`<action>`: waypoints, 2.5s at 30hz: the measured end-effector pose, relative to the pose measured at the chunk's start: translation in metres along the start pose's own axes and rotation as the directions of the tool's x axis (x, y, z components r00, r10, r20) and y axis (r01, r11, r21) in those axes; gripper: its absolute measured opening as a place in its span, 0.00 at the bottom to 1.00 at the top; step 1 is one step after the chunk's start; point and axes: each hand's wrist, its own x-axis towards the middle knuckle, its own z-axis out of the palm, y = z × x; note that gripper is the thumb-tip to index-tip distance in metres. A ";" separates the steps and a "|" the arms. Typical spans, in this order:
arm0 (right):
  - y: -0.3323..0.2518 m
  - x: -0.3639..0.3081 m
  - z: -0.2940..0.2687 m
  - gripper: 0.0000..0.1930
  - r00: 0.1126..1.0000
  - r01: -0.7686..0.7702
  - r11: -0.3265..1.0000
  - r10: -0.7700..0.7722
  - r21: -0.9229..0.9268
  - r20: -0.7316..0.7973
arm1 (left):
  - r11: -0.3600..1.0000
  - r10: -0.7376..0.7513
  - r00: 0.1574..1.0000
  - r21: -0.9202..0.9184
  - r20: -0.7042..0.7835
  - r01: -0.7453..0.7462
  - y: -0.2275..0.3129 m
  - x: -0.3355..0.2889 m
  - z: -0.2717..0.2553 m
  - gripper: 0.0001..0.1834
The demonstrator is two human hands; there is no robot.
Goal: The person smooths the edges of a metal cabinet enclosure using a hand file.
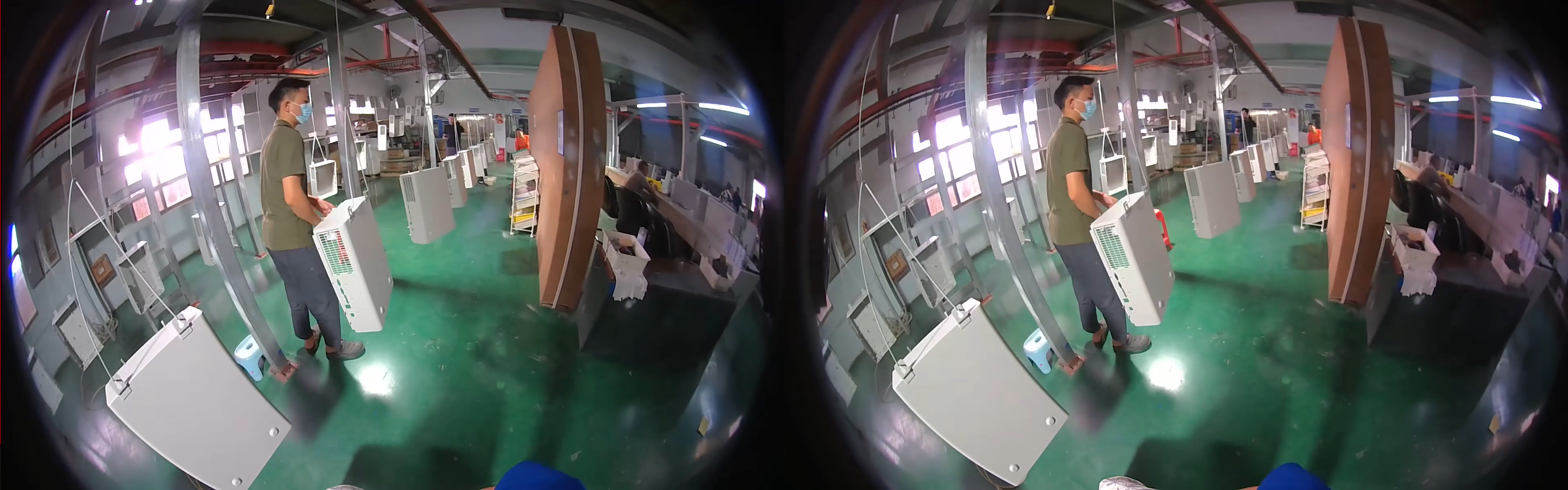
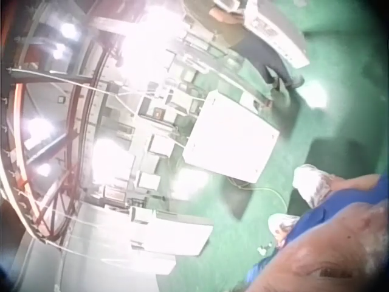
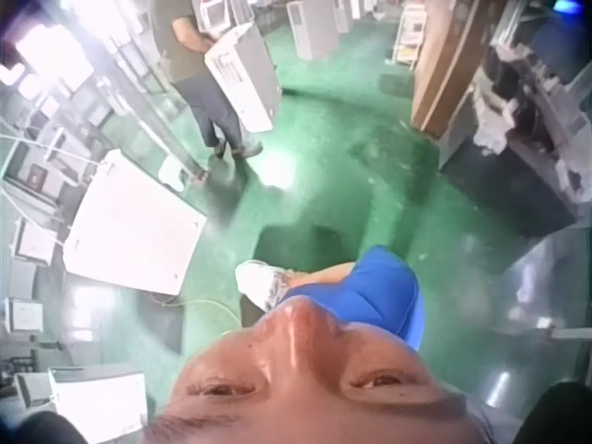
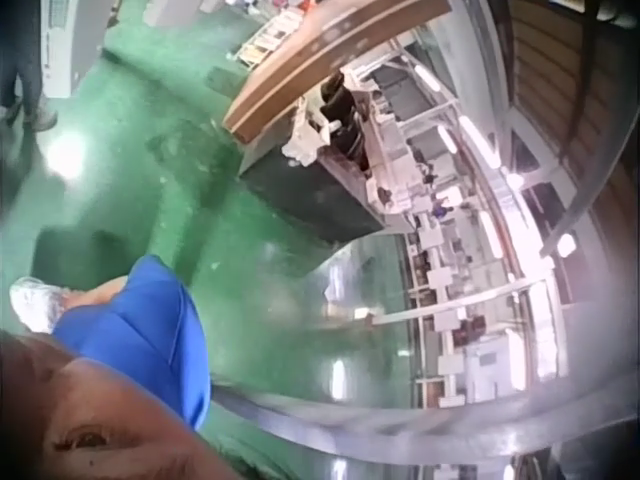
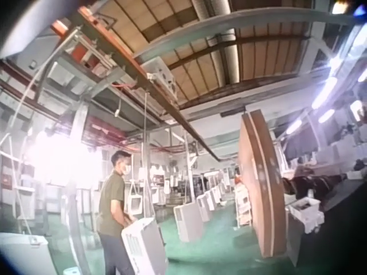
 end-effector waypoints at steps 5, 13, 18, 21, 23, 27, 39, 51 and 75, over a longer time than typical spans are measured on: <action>-0.011 0.006 0.022 0.48 0.999 -0.037 0.994 0.039 0.107 -0.018 | 1.000 0.007 0.996 -0.017 0.085 -0.005 -0.015 0.024 -0.003 0.44; -0.021 0.004 0.049 0.50 0.995 -0.096 0.971 0.100 0.219 -0.003 | 0.793 0.497 0.627 0.607 -0.600 -0.048 -0.037 0.019 0.016 0.39; -0.016 0.021 0.057 0.48 0.978 -0.191 0.980 0.186 0.054 0.094 | 0.992 0.077 0.979 0.089 0.190 -0.095 -0.037 0.018 -0.010 0.33; -0.044 0.028 0.060 0.45 0.983 -0.148 0.988 0.151 0.040 -0.108 | 0.974 0.141 0.987 0.170 0.074 -0.152 -0.063 0.003 -0.010 0.34; -0.035 0.037 0.075 0.44 0.995 -0.078 0.996 0.080 0.036 -0.062 | 0.897 0.345 0.939 0.292 0.007 -0.332 -0.072 -0.005 -0.010 0.35; 0.002 0.049 0.115 0.42 0.975 0.007 0.977 -0.053 -0.211 -0.214 | 0.981 0.162 0.980 0.124 -0.114 -0.147 -0.048 0.005 -0.021 0.29; -0.099 0.049 0.067 0.45 0.958 -0.272 0.958 0.260 -0.090 -0.125 | 0.969 0.217 0.956 0.077 0.198 -0.235 -0.066 -0.002 0.007 0.28; -0.089 0.071 0.082 0.35 0.966 -0.020 0.978 -0.035 -0.208 -0.257 | 0.769 0.632 0.758 0.249 -0.162 -0.588 -0.137 -0.026 0.020 0.24; -0.123 0.022 0.087 0.48 0.966 -0.259 0.947 0.254 -0.190 -0.049 | 0.982 0.150 0.965 -0.084 -0.214 -0.171 -0.120 -0.003 -0.028 0.37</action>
